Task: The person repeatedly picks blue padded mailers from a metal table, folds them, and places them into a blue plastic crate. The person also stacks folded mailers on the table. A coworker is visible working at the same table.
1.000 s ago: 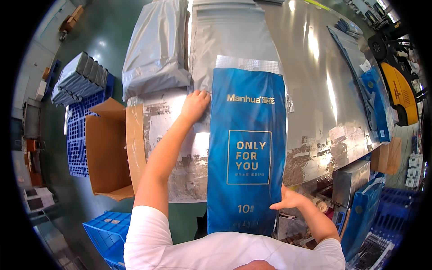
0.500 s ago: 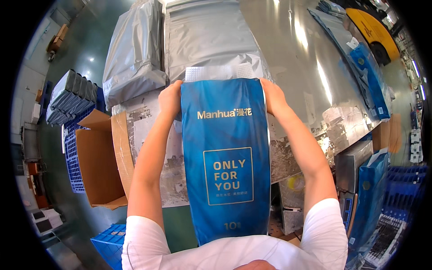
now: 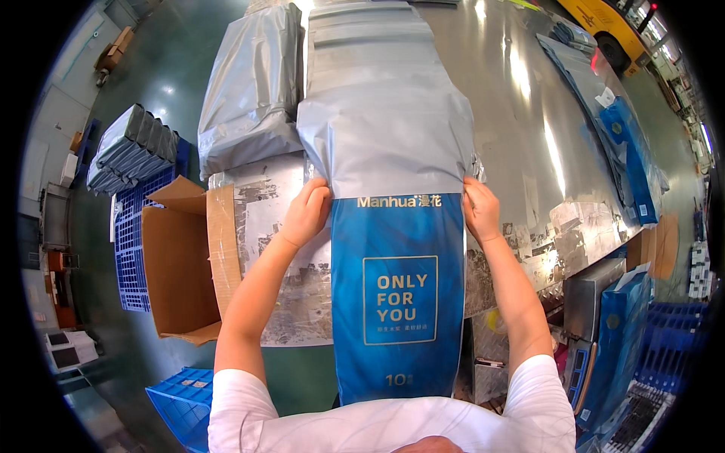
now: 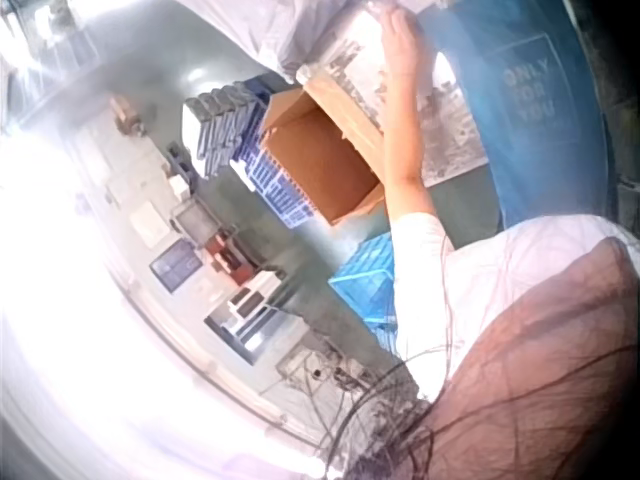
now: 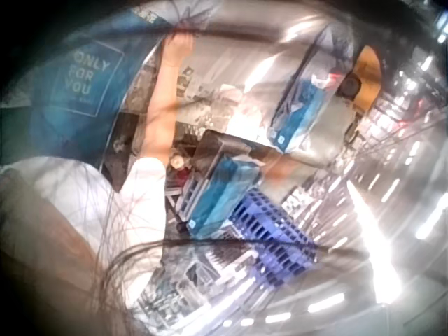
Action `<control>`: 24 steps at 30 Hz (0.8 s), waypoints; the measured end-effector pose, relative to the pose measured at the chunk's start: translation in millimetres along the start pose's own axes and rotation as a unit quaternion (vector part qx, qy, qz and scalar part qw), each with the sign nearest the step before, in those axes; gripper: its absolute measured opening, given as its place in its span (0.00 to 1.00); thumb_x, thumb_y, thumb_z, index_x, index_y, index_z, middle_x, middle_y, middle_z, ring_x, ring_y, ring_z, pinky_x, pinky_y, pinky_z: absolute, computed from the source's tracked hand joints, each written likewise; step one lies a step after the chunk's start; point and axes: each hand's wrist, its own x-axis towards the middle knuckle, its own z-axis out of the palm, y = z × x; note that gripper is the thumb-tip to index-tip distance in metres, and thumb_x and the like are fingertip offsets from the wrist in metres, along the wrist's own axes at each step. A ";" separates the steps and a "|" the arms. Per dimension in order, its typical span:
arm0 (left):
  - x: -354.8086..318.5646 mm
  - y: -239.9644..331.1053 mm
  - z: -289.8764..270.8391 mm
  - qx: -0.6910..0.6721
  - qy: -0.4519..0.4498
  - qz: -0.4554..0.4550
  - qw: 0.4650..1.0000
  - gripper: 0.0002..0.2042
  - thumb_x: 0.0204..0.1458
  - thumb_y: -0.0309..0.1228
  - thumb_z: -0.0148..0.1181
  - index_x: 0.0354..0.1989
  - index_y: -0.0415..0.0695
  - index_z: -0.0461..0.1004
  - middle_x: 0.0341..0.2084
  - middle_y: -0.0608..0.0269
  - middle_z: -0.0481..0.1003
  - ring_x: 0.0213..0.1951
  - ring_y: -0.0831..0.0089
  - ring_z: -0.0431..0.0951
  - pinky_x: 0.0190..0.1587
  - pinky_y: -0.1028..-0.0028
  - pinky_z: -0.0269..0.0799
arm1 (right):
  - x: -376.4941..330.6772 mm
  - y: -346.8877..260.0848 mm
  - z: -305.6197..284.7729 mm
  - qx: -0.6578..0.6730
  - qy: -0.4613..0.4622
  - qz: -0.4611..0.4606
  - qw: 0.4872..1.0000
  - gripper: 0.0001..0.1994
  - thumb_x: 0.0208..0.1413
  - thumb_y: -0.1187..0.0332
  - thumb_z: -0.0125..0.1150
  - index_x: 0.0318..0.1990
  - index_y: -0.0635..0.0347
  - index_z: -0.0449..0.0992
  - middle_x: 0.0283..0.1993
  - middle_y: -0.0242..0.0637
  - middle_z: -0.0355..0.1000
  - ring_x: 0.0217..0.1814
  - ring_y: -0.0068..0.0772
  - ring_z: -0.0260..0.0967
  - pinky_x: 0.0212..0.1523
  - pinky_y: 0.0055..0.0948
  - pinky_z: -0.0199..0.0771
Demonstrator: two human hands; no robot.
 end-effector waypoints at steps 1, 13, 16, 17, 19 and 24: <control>-2.5 -2.2 3.7 0.018 -0.007 -0.091 0.996 0.09 0.43 0.21 0.54 0.33 0.36 0.66 0.31 0.45 0.70 0.35 0.52 0.72 0.34 0.62 0.68 | -1.7 -6.2 0.9 -0.013 -0.040 0.042 0.998 0.08 0.47 0.67 0.54 0.26 0.63 0.71 0.33 0.48 0.72 0.34 0.51 0.70 0.35 0.42 0.69; -102.2 76.0 -34.0 0.095 -0.450 -0.339 0.820 0.12 0.45 0.39 0.53 0.25 0.43 0.74 0.23 0.48 0.75 0.28 0.50 0.76 0.31 0.56 0.71 | -118.3 -35.0 -65.7 -0.142 -0.543 0.119 0.819 0.11 0.41 0.61 0.57 0.23 0.59 0.77 0.25 0.46 0.72 0.30 0.48 0.71 0.33 0.41 0.71; -168.1 144.6 -66.4 0.019 -0.490 -0.358 0.794 0.12 0.43 0.41 0.54 0.22 0.44 0.75 0.23 0.49 0.75 0.28 0.53 0.76 0.31 0.57 0.72 | -211.1 -54.7 -110.0 -0.033 -0.627 0.140 0.766 0.14 0.42 0.58 0.56 0.25 0.61 0.76 0.28 0.50 0.72 0.32 0.50 0.71 0.34 0.43 0.71; -180.5 153.7 -70.2 0.033 -0.491 -0.340 0.802 0.13 0.44 0.41 0.54 0.22 0.44 0.75 0.24 0.49 0.75 0.29 0.53 0.76 0.32 0.57 0.72 | -209.3 -76.4 -119.5 0.004 -0.677 0.196 0.709 0.15 0.41 0.58 0.56 0.26 0.63 0.76 0.31 0.51 0.73 0.35 0.50 0.71 0.35 0.42 0.72; -169.4 173.8 -92.5 -0.014 -0.578 -0.312 0.754 0.14 0.45 0.42 0.51 0.24 0.46 0.77 0.26 0.50 0.76 0.31 0.53 0.77 0.32 0.58 0.72 | -232.9 -90.0 -126.0 -0.037 -0.712 0.134 0.688 0.16 0.41 0.58 0.56 0.28 0.64 0.76 0.32 0.51 0.73 0.37 0.50 0.71 0.36 0.42 0.71; -157.5 136.5 -88.4 -0.139 -0.657 -0.215 0.709 0.17 0.46 0.43 0.51 0.35 0.44 0.76 0.33 0.52 0.76 0.37 0.56 0.76 0.38 0.61 0.71 | -210.6 -72.0 -110.5 0.094 -0.770 0.039 0.630 0.17 0.44 0.57 0.55 0.34 0.61 0.77 0.37 0.50 0.73 0.40 0.51 0.70 0.40 0.41 0.69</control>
